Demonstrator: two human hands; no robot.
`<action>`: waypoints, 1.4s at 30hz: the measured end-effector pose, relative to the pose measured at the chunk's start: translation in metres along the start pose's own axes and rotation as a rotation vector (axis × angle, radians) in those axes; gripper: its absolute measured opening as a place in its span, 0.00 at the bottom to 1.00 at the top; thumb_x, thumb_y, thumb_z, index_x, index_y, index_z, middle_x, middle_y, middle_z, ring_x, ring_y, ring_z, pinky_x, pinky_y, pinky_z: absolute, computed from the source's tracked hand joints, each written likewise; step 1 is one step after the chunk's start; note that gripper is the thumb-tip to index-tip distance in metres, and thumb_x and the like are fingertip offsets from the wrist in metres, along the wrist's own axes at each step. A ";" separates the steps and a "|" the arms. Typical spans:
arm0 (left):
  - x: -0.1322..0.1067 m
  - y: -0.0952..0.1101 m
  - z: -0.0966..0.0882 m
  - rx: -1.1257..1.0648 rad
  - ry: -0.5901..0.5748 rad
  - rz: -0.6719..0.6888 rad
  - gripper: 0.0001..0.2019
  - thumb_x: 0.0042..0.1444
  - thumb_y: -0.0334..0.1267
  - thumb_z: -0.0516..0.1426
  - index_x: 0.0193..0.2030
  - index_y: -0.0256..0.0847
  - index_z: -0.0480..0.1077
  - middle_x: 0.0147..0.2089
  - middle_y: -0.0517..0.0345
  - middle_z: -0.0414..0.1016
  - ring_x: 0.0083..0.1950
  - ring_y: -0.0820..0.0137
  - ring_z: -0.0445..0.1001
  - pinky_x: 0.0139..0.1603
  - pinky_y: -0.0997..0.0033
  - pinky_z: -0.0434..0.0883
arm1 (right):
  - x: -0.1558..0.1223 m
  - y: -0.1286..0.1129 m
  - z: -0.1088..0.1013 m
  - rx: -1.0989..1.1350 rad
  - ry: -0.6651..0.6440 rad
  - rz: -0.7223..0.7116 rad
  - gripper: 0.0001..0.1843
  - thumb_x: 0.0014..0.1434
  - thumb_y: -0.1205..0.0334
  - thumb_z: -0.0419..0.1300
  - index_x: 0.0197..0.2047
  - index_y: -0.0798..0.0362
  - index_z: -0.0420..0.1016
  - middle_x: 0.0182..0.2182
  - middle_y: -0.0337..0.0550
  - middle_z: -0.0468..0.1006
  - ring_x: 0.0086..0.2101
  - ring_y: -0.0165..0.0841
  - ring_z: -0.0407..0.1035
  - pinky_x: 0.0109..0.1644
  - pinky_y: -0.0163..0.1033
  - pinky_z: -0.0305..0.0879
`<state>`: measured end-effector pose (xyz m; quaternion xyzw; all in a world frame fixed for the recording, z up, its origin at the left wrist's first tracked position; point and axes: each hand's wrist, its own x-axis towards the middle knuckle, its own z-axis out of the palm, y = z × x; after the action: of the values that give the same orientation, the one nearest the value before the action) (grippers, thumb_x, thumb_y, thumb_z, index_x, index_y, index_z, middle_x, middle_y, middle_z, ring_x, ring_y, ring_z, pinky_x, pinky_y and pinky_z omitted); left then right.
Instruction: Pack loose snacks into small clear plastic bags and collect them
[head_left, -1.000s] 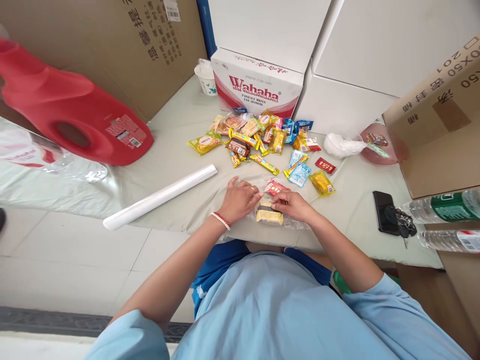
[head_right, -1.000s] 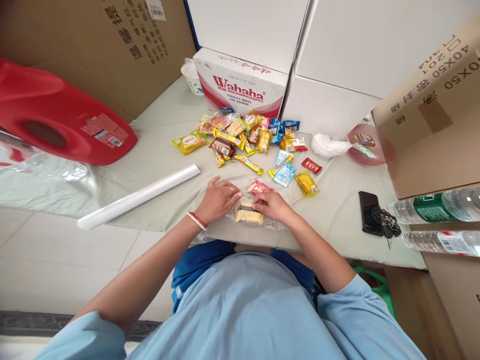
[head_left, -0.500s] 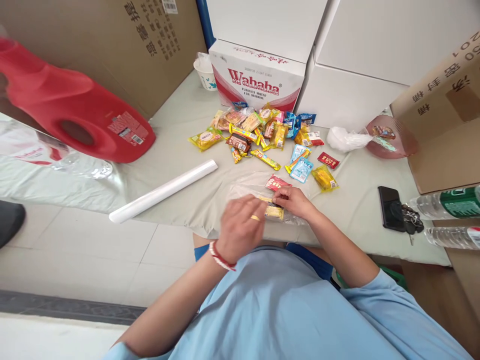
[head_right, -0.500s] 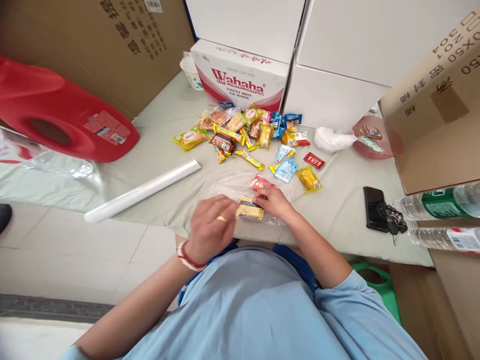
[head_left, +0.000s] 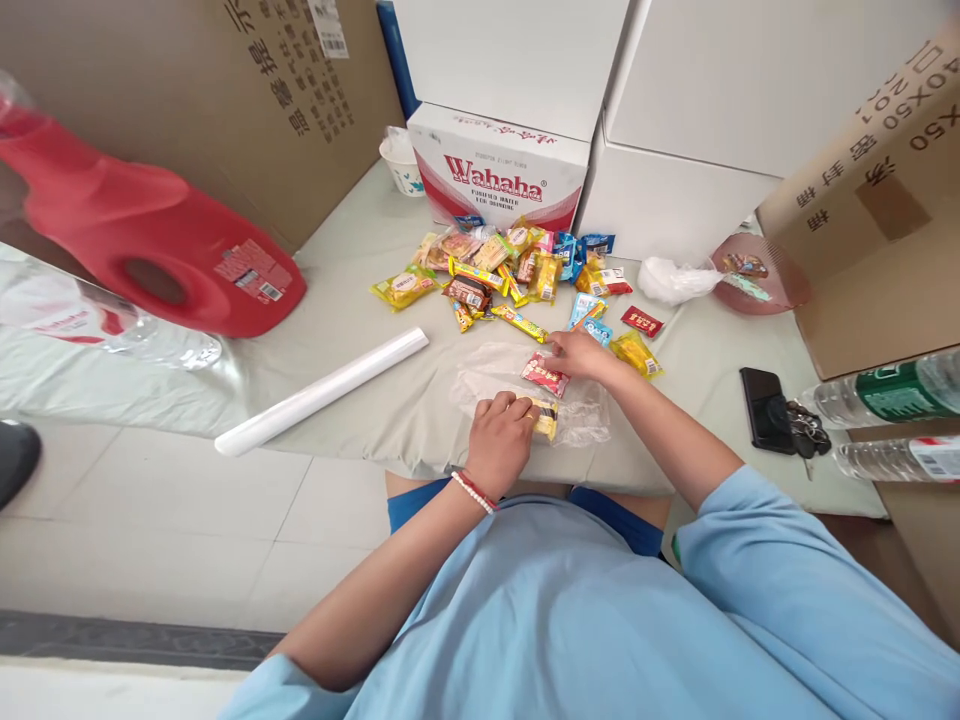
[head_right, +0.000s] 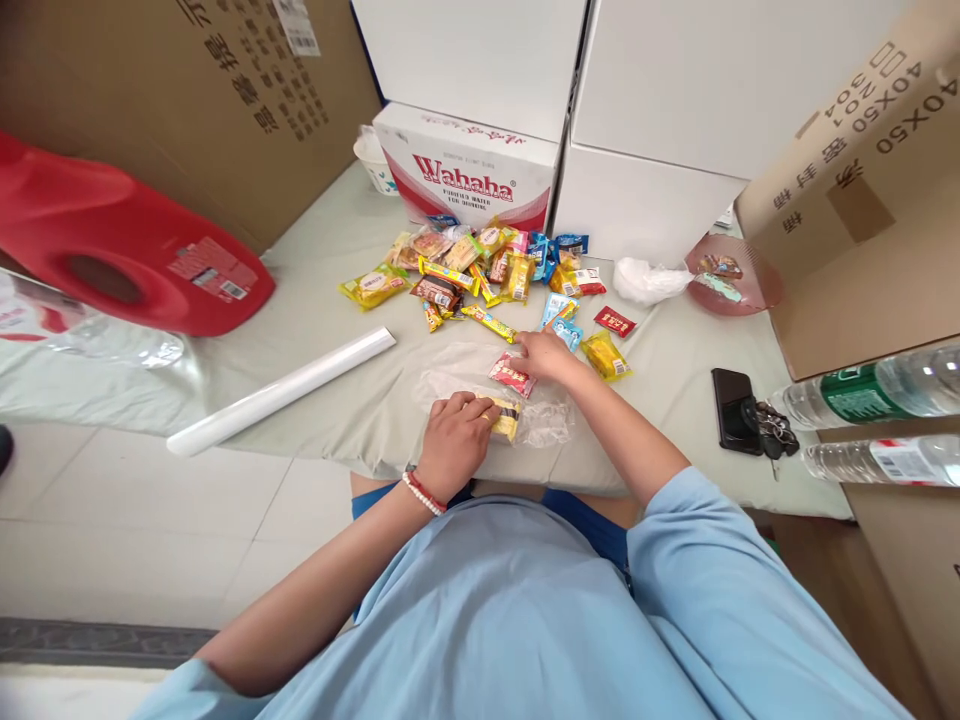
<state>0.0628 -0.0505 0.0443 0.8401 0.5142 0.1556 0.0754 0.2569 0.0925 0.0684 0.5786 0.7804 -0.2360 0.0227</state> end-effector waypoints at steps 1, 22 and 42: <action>0.001 0.001 -0.001 -0.002 -0.004 -0.009 0.10 0.70 0.34 0.55 0.48 0.45 0.78 0.49 0.50 0.82 0.55 0.56 0.72 0.49 0.53 0.64 | 0.004 -0.002 -0.003 -0.007 -0.064 0.005 0.25 0.62 0.53 0.66 0.59 0.56 0.78 0.43 0.47 0.85 0.45 0.39 0.74 0.46 0.35 0.63; -0.003 0.000 0.011 -0.078 0.014 -0.260 0.12 0.69 0.39 0.57 0.35 0.44 0.79 0.39 0.50 0.76 0.46 0.57 0.69 0.42 0.56 0.60 | -0.100 -0.050 0.052 0.105 0.064 -0.416 0.29 0.68 0.69 0.51 0.71 0.57 0.69 0.56 0.54 0.83 0.50 0.39 0.79 0.54 0.42 0.73; -0.010 -0.042 0.018 -0.976 0.230 -0.687 0.13 0.60 0.44 0.57 0.44 0.39 0.77 0.43 0.53 0.81 0.43 0.66 0.77 0.49 0.63 0.74 | -0.113 -0.095 0.067 -0.252 -0.122 -0.090 0.34 0.70 0.64 0.49 0.78 0.50 0.56 0.46 0.55 0.86 0.45 0.46 0.81 0.45 0.43 0.72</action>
<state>0.0295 -0.0397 0.0133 0.4725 0.6300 0.4300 0.4416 0.1918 -0.0552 0.0766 0.5200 0.8263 -0.1717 0.1318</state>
